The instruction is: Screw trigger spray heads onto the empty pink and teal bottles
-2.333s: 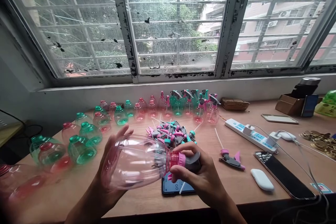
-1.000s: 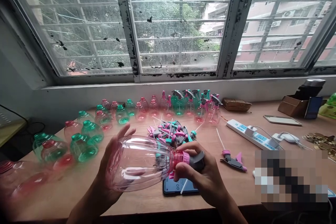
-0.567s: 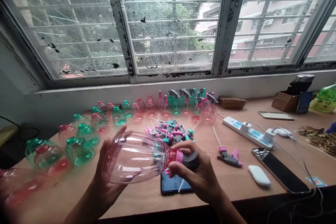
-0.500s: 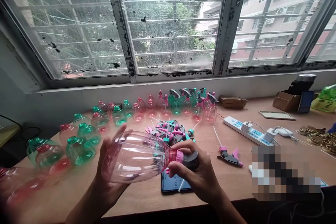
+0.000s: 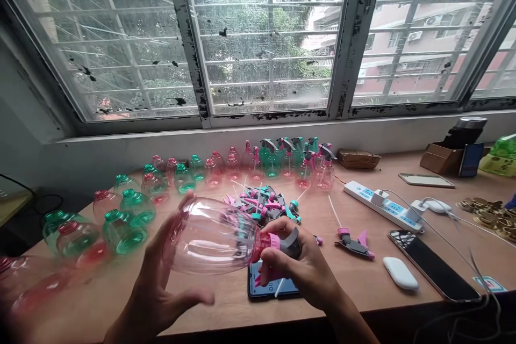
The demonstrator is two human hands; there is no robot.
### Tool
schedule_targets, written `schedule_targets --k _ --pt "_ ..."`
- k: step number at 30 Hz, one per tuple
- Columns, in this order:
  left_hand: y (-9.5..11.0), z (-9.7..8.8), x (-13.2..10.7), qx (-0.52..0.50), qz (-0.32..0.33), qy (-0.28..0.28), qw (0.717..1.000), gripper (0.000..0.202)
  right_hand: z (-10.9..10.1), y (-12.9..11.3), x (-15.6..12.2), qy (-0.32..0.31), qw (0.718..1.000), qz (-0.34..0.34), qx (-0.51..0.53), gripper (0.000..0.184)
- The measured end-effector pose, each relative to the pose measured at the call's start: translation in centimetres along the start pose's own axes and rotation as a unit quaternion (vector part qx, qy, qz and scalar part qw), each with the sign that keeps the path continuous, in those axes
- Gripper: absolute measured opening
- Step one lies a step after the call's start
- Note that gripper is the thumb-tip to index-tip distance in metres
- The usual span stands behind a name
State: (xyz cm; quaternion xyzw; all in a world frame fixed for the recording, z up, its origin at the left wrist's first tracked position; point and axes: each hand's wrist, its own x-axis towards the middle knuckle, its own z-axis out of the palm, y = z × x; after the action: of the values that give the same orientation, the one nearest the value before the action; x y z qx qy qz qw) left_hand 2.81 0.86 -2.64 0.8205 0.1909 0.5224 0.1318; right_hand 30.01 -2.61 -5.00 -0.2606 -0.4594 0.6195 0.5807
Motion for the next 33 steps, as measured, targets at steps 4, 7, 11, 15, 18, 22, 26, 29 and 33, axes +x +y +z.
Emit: schedule_targets --k 4,7,11,15,18,22,26,29,33 --pt "-0.1 0.2 0.5 -0.086 -0.011 0.044 0.995 0.072 0.0 0.1 0.3 0.012 1.000 0.023 -0.002 0.042" --pt "-0.3 0.0 0.9 -0.023 0.026 0.056 0.998 0.072 0.5 0.1 0.8 0.024 0.999 0.023 0.003 0.044" --pt "-0.5 -0.2 0.7 -0.012 0.001 0.071 0.997 0.064 1.0 0.1 1.1 0.039 0.999 0.024 0.014 0.048" --pt "-0.7 -0.3 0.3 -0.077 -0.049 0.076 0.993 0.051 1.1 0.2 1.2 0.031 0.998 0.058 0.002 0.047" --pt "-0.9 -0.4 0.5 -0.093 -0.030 0.075 0.992 0.044 0.9 0.5 1.6 0.025 0.996 0.090 0.015 0.051" --pt "-1.0 -1.0 0.9 -0.036 0.012 0.041 0.998 0.050 0.1 0.9 2.0 -0.008 0.989 0.143 0.024 0.056" --pt "-1.0 -1.7 0.8 0.019 0.001 0.024 1.000 0.052 0.0 1.1 1.7 -0.009 0.994 0.105 0.008 0.053" --pt "-1.3 -1.8 0.3 -0.004 -0.051 0.010 0.999 0.054 0.4 1.1 1.1 0.037 0.998 0.005 -0.053 0.044" --pt "-1.7 -1.5 0.1 0.013 -0.081 -0.004 0.997 0.036 0.6 1.1 0.7 0.076 0.985 -0.067 -0.137 0.038"
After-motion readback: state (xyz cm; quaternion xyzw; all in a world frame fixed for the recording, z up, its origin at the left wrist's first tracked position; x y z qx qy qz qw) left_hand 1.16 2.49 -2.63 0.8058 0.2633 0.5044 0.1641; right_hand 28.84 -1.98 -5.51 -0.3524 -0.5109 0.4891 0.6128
